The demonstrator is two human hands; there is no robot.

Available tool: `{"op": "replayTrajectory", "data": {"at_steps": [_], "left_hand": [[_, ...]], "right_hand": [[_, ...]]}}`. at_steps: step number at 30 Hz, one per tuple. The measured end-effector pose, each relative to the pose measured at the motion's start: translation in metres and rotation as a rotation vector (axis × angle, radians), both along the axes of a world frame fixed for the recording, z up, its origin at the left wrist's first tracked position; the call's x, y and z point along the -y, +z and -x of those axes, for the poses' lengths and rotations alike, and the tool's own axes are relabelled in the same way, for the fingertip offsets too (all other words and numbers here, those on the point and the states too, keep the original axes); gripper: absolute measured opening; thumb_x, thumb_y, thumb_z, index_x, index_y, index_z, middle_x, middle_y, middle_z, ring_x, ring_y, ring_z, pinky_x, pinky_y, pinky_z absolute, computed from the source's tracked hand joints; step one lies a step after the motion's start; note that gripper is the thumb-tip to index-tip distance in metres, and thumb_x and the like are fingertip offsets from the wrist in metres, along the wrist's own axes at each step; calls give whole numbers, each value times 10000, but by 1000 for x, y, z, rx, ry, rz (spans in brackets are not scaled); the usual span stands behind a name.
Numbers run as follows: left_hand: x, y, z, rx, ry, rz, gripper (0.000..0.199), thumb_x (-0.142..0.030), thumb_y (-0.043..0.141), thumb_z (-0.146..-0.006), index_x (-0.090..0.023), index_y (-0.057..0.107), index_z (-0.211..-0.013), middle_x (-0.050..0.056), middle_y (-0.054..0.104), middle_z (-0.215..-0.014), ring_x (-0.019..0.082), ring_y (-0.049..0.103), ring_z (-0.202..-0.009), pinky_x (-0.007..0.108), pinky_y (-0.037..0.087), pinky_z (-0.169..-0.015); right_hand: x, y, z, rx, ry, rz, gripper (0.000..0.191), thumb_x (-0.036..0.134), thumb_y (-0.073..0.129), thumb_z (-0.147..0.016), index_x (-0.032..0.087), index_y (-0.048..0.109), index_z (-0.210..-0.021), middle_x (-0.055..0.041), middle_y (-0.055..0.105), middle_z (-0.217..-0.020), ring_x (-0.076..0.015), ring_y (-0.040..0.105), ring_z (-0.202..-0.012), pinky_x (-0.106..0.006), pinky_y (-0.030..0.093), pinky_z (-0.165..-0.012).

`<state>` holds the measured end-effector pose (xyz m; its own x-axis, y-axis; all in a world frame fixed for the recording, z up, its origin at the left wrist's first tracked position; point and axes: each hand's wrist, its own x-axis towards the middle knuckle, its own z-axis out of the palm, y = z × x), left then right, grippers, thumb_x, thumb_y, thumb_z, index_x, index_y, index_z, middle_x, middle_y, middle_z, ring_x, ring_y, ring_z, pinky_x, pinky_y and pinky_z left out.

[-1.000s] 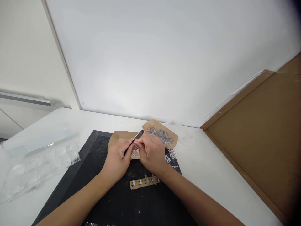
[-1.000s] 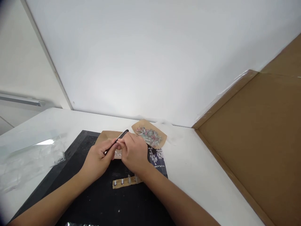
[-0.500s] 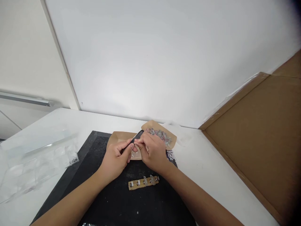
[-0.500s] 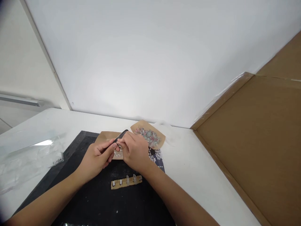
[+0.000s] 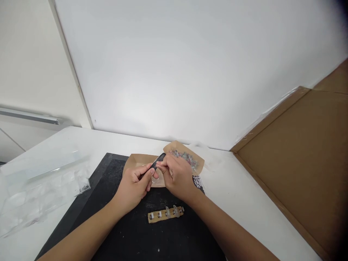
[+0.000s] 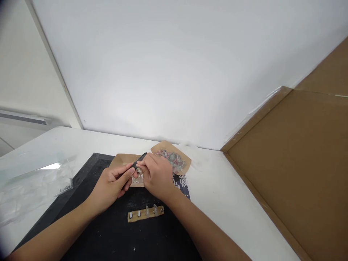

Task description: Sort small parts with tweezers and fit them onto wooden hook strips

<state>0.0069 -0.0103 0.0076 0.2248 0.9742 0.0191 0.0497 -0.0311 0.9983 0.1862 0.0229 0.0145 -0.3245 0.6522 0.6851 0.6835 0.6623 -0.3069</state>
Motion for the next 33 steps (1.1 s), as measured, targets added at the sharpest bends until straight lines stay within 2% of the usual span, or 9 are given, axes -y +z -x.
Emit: {"op": "replayTrajectory", "data": {"at_steps": [4,19,27,33], "left_hand": [[1,2,0,4,-8,5,437,-572,579,-936,-147,669,-890,-65,470,-506,45,364,-355,168,281,-375],[-1,3,1,-22,-14,20,439,-566,574,-932,-143,669,-862,-65,461,-513,48,388,-353,162,308,-373],[-2,-3,2,-1,-21,22,412,-545,569,-952,-151,670,-887,-69,470,-523,46,391,-351,156,332,-368],[-3,-2,2,-5,-15,7,420,-542,565,-958,-144,681,-892,-66,478,-519,46,399,-349,155,333,-367]], "right_hand": [[-2,1,-1,-25,-66,-32,259,273,518,-1021,219,551,-770,0,628,-725,-151,539,-655,-318,349,-644],[-5,-1,-6,-30,-18,4,207,277,552,-1010,217,582,-814,4,624,-734,-154,557,-686,-308,356,-647],[-4,-2,-6,-43,-7,17,198,294,543,-1015,217,600,-841,0,597,-722,-163,549,-686,-304,367,-650],[-5,-4,-6,-68,17,27,184,288,551,-1011,207,609,-855,-7,594,-734,-164,539,-699,-303,381,-667]]}}
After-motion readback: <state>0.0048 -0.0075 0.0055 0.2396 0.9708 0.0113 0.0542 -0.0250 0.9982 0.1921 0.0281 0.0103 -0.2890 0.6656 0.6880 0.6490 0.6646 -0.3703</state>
